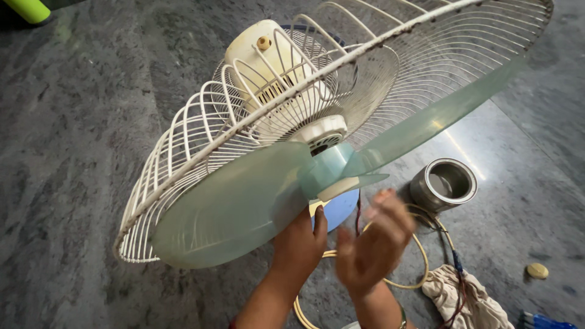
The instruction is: The person assembles a table fan by attaching the front grill and securing the fan blades with a nut. They then attach the rear grill to the motor housing.
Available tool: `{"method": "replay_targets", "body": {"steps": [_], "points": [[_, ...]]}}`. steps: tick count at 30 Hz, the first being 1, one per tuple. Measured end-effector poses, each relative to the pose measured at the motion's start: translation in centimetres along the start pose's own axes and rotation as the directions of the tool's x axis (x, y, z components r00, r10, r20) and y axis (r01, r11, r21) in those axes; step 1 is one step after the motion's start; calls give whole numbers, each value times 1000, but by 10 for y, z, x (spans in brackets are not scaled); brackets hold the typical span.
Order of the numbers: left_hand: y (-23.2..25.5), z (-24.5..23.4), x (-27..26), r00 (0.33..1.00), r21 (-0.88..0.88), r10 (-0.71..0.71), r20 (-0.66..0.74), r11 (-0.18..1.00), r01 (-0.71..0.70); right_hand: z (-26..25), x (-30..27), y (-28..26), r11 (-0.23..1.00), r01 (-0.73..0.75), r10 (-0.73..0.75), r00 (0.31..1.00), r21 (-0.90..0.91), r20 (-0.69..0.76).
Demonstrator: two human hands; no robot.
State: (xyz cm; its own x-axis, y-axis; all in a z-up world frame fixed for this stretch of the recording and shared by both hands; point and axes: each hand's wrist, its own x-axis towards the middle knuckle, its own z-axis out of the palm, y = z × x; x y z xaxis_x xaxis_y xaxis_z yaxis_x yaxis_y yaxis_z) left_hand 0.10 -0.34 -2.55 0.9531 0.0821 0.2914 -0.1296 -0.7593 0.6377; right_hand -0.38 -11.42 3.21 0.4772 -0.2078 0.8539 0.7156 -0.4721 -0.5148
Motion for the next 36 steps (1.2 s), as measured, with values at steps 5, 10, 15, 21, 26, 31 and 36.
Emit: {"method": "replay_targets", "body": {"steps": [5, 10, 15, 21, 26, 31, 36], "points": [[2, 0, 1, 993, 26, 62, -97, 998, -60, -13, 5, 3, 951, 164, -258, 889, 262, 379], [1, 1, -2, 986, 13, 94, -139, 996, -93, -8, -5, 2, 996, -79, 70, 986, 50, 154], [0, 7, 1, 996, 15, 18, -84, 1000, -17, -10, -4, -1, 967, 119, -170, 959, 224, 225], [-6, 7, -4, 994, -30, 75, -74, 997, -77, -9, -3, 5, 995, 82, -97, 952, 62, 290], [-4, 10, -4, 993, 115, 53, -102, 993, -41, -8, -7, 6, 990, -116, 110, 991, 78, 74], [-4, 3, 1, 988, -81, 135, 68, 988, -130, -5, -4, 8, 970, 166, -208, 943, 175, 261], [2, 0, -2, 982, -2, 130, -138, 991, -132, 3, -4, 6, 989, -119, 111, 989, 88, 94]]}}
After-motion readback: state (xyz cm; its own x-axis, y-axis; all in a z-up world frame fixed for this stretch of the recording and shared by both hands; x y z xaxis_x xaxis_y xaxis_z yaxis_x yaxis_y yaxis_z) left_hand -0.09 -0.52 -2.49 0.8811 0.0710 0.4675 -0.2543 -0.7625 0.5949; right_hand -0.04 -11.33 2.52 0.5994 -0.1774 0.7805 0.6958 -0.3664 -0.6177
